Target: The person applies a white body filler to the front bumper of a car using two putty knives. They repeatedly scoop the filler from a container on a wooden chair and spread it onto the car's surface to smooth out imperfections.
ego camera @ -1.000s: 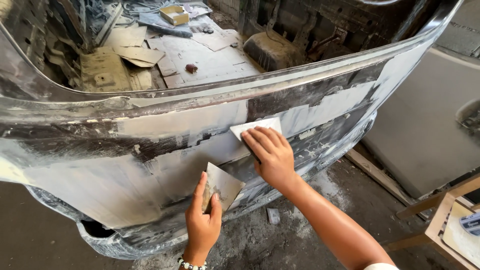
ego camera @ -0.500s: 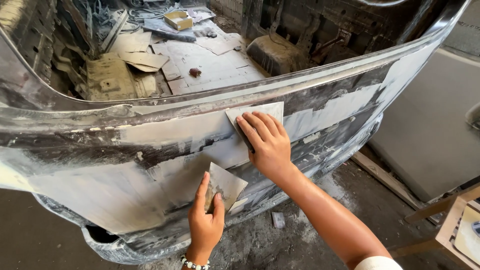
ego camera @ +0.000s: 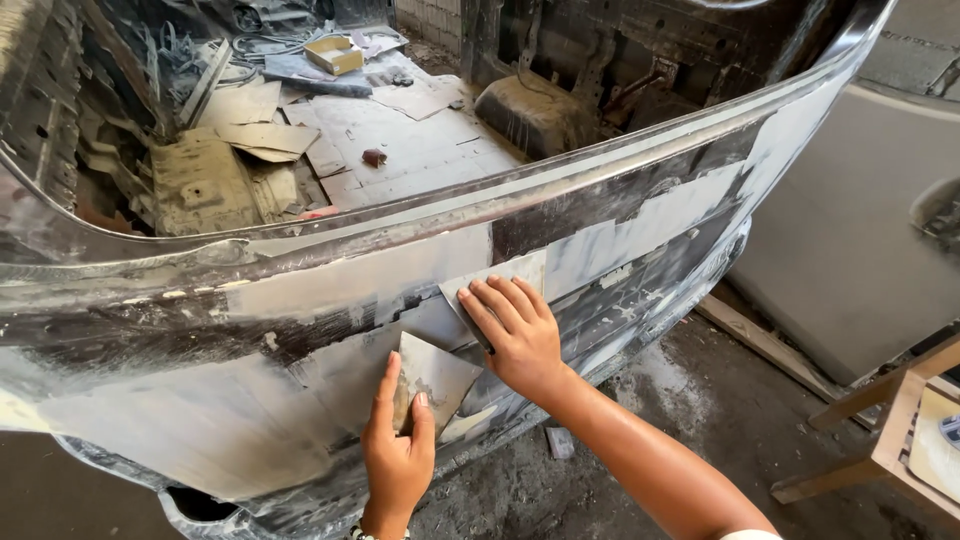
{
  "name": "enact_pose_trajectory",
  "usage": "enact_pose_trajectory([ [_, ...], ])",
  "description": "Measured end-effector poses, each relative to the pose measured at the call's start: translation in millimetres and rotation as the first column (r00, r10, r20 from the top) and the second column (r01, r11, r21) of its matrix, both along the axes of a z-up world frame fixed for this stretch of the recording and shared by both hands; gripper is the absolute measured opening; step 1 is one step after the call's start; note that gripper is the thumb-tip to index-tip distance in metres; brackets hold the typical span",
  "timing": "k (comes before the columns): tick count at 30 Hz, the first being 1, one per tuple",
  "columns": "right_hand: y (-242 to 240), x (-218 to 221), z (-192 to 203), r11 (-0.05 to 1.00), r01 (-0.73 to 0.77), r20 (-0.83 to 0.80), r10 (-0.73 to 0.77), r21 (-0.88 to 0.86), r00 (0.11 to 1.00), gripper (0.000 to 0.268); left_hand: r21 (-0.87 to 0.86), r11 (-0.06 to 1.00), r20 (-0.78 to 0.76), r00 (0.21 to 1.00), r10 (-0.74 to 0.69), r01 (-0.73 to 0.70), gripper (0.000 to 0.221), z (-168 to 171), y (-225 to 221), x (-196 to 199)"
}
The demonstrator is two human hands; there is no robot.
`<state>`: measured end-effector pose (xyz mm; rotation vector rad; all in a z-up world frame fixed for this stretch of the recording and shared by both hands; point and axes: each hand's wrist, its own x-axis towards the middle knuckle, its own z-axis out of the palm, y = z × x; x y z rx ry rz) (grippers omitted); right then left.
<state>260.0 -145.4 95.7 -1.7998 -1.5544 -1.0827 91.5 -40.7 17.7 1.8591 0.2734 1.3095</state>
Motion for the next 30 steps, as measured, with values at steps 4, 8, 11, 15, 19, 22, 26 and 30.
enact_pose_trajectory([
  [4,-2,-1,-13,1.0,0.025,0.011,-0.025,-0.013,1.0,0.069,-0.018,1.0,0.0,1.0,-0.02,0.02,0.055,1,-3,-6],
  [8,-12,-7,0,0.999,-0.008,-0.004,0.008,-0.051,1.0,0.065,0.002,1.0,-0.005,1.0,0.022,-0.022,0.055,1,-10,-14],
  [11,-21,3,12,0.999,-0.025,0.009,0.025,-0.037,1.0,0.063,-0.039,0.999,0.016,1.0,0.008,-0.007,0.056,-3,-10,-17],
  [15,-20,25,33,0.995,0.07,0.089,-0.076,0.076,0.993,0.055,-0.108,0.994,0.019,1.0,0.002,0.0,0.058,-3,-16,-17],
  [19,-18,26,54,0.991,0.071,0.093,-0.082,0.117,0.992,0.049,-0.152,0.988,-0.035,0.999,0.008,-0.013,0.059,-3,-19,-10],
  [22,-14,28,54,0.993,0.056,0.102,-0.067,0.103,0.993,0.051,-0.075,0.997,0.039,0.999,-0.006,0.009,0.058,2,-23,-6],
  [26,-7,30,49,0.992,0.042,0.103,-0.054,0.121,0.993,0.051,-0.086,0.996,0.003,1.0,0.018,-0.018,0.059,1,-21,0],
  [30,-6,30,42,0.994,0.056,0.077,-0.063,0.093,0.995,0.059,-0.037,0.999,0.008,0.999,0.036,-0.035,0.057,0,-18,5],
])
